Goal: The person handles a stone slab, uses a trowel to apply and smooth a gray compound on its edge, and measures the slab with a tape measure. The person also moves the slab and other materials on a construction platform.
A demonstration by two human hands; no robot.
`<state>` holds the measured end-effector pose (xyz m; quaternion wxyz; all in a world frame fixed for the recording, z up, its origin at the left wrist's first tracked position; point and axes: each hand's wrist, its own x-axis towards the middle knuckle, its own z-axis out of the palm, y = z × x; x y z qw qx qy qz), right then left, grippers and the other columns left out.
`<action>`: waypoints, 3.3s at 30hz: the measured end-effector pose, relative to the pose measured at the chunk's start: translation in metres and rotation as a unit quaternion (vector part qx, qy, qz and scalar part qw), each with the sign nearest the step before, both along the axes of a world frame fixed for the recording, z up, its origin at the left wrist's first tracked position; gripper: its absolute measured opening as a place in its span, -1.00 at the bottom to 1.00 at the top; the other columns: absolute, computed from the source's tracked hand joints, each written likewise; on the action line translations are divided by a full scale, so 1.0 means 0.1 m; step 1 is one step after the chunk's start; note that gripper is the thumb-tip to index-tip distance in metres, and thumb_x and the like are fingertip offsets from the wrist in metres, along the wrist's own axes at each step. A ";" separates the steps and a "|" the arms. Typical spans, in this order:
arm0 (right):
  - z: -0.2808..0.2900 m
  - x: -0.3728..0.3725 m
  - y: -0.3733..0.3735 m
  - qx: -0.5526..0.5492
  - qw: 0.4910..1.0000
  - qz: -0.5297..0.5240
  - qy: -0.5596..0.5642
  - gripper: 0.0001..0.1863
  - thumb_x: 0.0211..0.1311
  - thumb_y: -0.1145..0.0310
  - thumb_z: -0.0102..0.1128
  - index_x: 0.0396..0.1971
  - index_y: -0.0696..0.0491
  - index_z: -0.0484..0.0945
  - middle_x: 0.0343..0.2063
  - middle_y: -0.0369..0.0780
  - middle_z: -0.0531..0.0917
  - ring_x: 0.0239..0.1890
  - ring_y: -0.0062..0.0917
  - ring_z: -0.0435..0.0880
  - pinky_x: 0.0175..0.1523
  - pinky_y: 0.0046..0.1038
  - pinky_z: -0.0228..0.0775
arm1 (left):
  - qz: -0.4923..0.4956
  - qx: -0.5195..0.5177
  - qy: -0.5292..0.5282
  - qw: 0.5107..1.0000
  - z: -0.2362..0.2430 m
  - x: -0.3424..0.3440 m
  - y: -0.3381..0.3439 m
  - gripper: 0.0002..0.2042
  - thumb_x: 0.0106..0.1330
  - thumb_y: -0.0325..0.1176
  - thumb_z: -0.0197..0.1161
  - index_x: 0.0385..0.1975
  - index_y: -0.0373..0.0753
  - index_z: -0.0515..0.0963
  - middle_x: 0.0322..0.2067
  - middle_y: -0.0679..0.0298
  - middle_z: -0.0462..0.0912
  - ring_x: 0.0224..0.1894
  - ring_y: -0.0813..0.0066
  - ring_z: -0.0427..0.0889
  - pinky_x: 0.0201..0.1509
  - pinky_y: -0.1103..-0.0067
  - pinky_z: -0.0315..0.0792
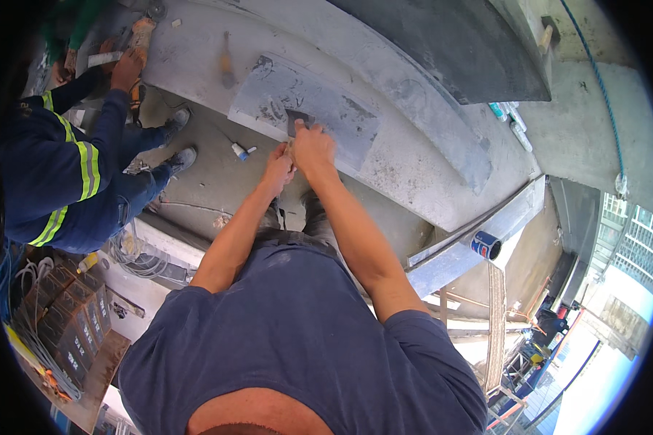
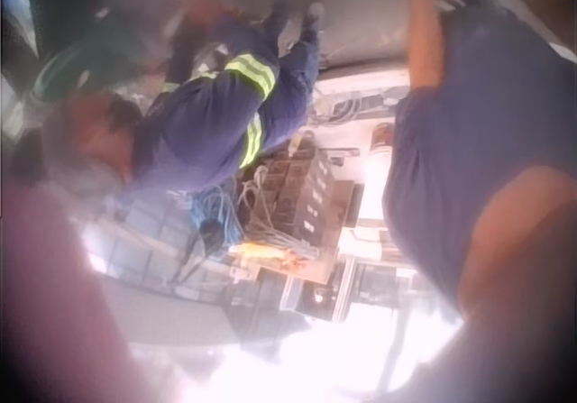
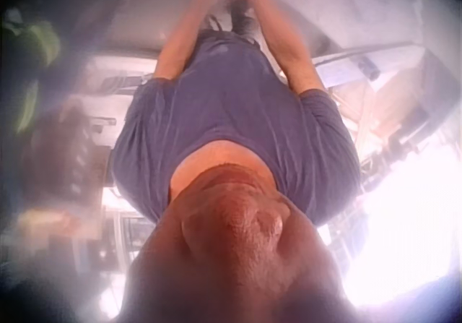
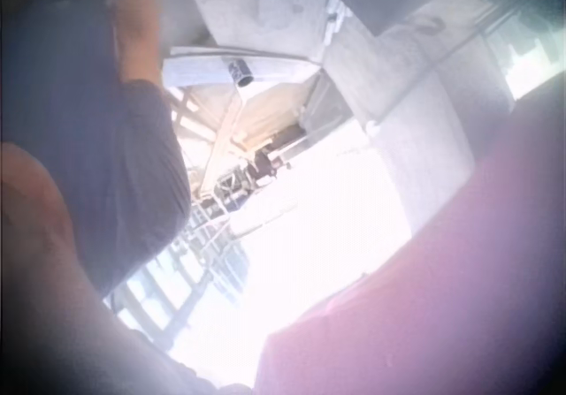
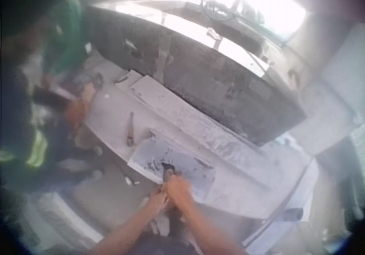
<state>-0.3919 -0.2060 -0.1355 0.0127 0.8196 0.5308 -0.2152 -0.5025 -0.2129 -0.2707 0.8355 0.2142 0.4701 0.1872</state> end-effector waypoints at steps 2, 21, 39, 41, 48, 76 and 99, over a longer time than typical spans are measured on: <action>0.03 -0.10 -0.19 -0.103 0.994 -0.012 0.018 -0.40 0.32 0.25 0.19 0.39 -0.12 0.50 0.05 0.14 0.66 0.01 0.17 0.74 0.14 0.14 0.55 | -0.004 -0.011 0.006 1.000 0.04 -0.03 0.02 -0.89 0.59 -0.15 0.18 -0.05 0.07 0.46 -0.62 0.48 0.38 -0.78 0.73 0.17 -0.77 0.65 -0.04; -0.18 0.31 0.21 0.062 0.995 -0.081 -0.002 -0.47 0.44 0.20 0.11 0.39 -0.17 0.52 0.00 0.09 0.70 0.04 0.10 0.73 0.15 0.07 0.55 | -0.058 0.023 0.044 0.997 -0.06 -0.04 -0.02 -0.76 0.57 -0.06 0.17 0.08 0.04 0.46 -0.54 0.47 0.43 -0.67 0.70 0.31 -0.67 0.63 0.10; -0.03 -0.38 -1.06 0.247 0.717 -0.401 0.514 -0.42 0.51 0.28 0.15 0.42 0.10 0.24 -0.07 -0.12 0.67 -0.26 -0.51 0.70 -0.34 -0.53 0.53 | -0.118 0.150 -0.018 0.981 0.77 -0.25 -0.38 -0.55 0.67 0.06 0.01 -0.16 -0.24 0.63 -0.48 0.43 0.60 -0.52 0.68 0.49 -0.52 0.59 0.36; -0.06 -0.35 -1.07 0.238 0.688 -0.451 0.516 -0.45 0.52 0.23 0.19 0.37 0.08 0.28 -0.13 -0.16 0.68 -0.33 -0.55 0.69 -0.47 -0.56 0.49 | -0.087 0.178 -0.021 0.980 0.64 -0.22 -0.46 -0.55 0.68 0.02 0.00 -0.14 -0.26 0.63 -0.45 0.43 0.60 -0.49 0.68 0.50 -0.48 0.58 0.39; -0.41 -0.18 -1.12 0.182 0.599 -0.464 0.627 -0.65 0.52 0.12 0.27 0.10 0.02 0.54 -0.16 -0.28 0.71 -0.28 -0.59 0.68 -0.29 -0.44 0.54 | -0.160 0.222 0.019 0.962 0.46 -0.27 -0.44 -0.57 0.69 -0.01 0.00 -0.03 -0.27 0.64 -0.34 0.41 0.63 -0.35 0.70 0.55 -0.32 0.59 0.44; -0.45 0.05 -0.30 0.056 0.593 -0.516 0.616 -0.78 0.46 0.27 0.18 -0.30 0.13 0.56 -0.60 -0.21 0.61 -0.74 -0.49 0.51 -0.70 -0.46 0.27 | -0.017 0.058 -0.014 0.998 -0.35 0.15 -0.41 -0.69 0.62 -0.36 -0.04 0.29 -0.12 0.39 -0.21 0.38 0.55 -0.40 0.63 0.54 -0.45 0.61 0.42; -0.31 0.42 -0.45 0.199 0.563 -0.487 0.637 -0.75 0.55 0.11 0.13 -0.18 -0.01 0.52 -0.48 -0.27 0.61 -0.66 -0.52 0.55 -0.59 -0.45 0.32 | 0.000 0.014 0.007 1.000 -0.03 -0.03 -0.36 -0.67 0.60 0.05 0.17 -0.14 -0.12 0.52 -0.50 0.41 0.52 -0.60 0.62 0.42 -0.58 0.61 0.26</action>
